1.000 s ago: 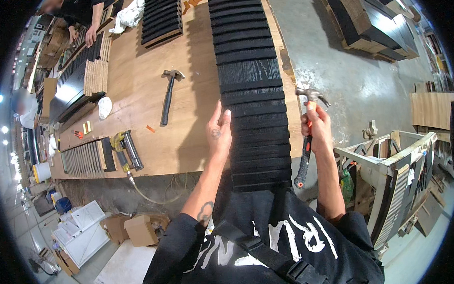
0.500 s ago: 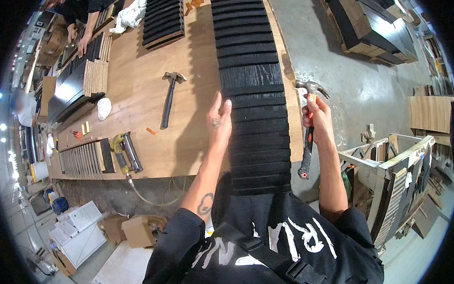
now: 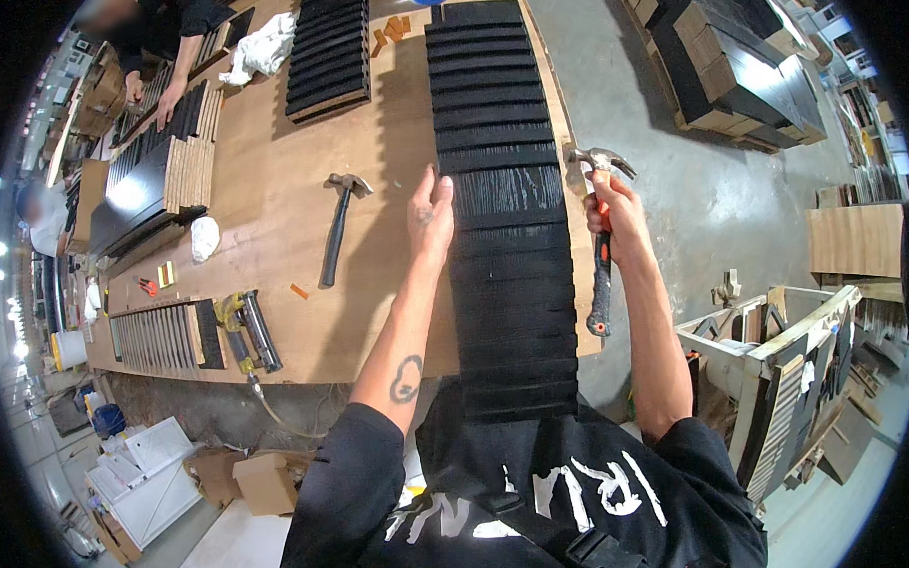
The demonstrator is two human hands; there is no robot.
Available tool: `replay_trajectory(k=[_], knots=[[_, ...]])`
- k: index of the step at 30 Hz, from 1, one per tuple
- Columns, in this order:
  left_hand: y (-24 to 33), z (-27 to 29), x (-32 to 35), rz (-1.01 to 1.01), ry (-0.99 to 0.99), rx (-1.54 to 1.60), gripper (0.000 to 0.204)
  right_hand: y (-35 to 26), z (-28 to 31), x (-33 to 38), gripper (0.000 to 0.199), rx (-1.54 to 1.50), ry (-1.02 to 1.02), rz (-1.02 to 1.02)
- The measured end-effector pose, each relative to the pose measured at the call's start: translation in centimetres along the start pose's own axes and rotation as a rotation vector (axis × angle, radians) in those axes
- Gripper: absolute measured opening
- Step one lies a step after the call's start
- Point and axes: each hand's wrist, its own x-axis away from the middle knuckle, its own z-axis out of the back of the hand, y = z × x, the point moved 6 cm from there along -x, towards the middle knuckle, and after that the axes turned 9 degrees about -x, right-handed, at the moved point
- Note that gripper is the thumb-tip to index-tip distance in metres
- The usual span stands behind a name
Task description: The person assembles a wooden panel by arranging thin wooden slats on a black base, then uses a hammer and a pneumatic nail gun to secure the slats. The person flips the panel and continues fastening slats along the edges, then stacks the finished panel with others.
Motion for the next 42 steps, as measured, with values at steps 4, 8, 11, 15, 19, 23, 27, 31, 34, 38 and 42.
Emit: replay_trajectory(k=[4,8,11,15,19,23,27,31,34,38,42], knots=[[0.0,-0.9,-0.7,-0.035,-0.016,-0.011,0.042,0.9,-1.0,-1.6,0.017,-0.006,-0.037,-0.079],[0.1,-0.2,-0.5,-0.144,0.173,-0.215,0.039,0.7,-3.0,-1.1,0.017,0.097,-0.124,-0.106],[1.9,0.2,0.2,0.052,0.033,-0.279,0.042,0.7,-3.5,-1.0,0.017,0.127,-0.137,-0.119],[1.4,0.0,0.5,0.044,0.067,-0.1,0.044,0.3,-4.2,-0.7,0.015,0.107,-0.131,-0.123],[1.4,-0.2,0.3,0.034,0.042,-0.058,0.044,0.2,-3.3,-0.8,0.018,0.087,-0.092,-0.105],[1.8,-0.2,0.5,0.075,0.046,-0.058,0.045,-0.5,-0.7,-1.2,0.035,0.092,0.055,0.055],[-0.8,-0.6,-0.2,-0.03,0.065,0.011,0.045,0.2,0.7,-1.9,0.03,0.17,-0.007,-0.009],[-1.1,-0.6,-0.4,-0.072,0.124,-0.005,0.045,-0.1,0.3,-1.4,0.03,0.15,-0.021,-0.033],[-1.5,-0.3,-0.7,-0.041,0.105,0.066,0.047,-0.1,-0.2,-1.5,0.032,0.223,-0.092,-0.071],[-0.1,-0.6,-1.7,-0.061,0.062,0.134,0.054,-0.9,0.3,-3.3,0.031,0.079,-0.041,-0.033],[1.9,-1.0,-3.3,-0.049,-0.014,0.001,0.055,-1.0,-0.6,-5.2,0.03,0.05,-0.07,-0.035]])
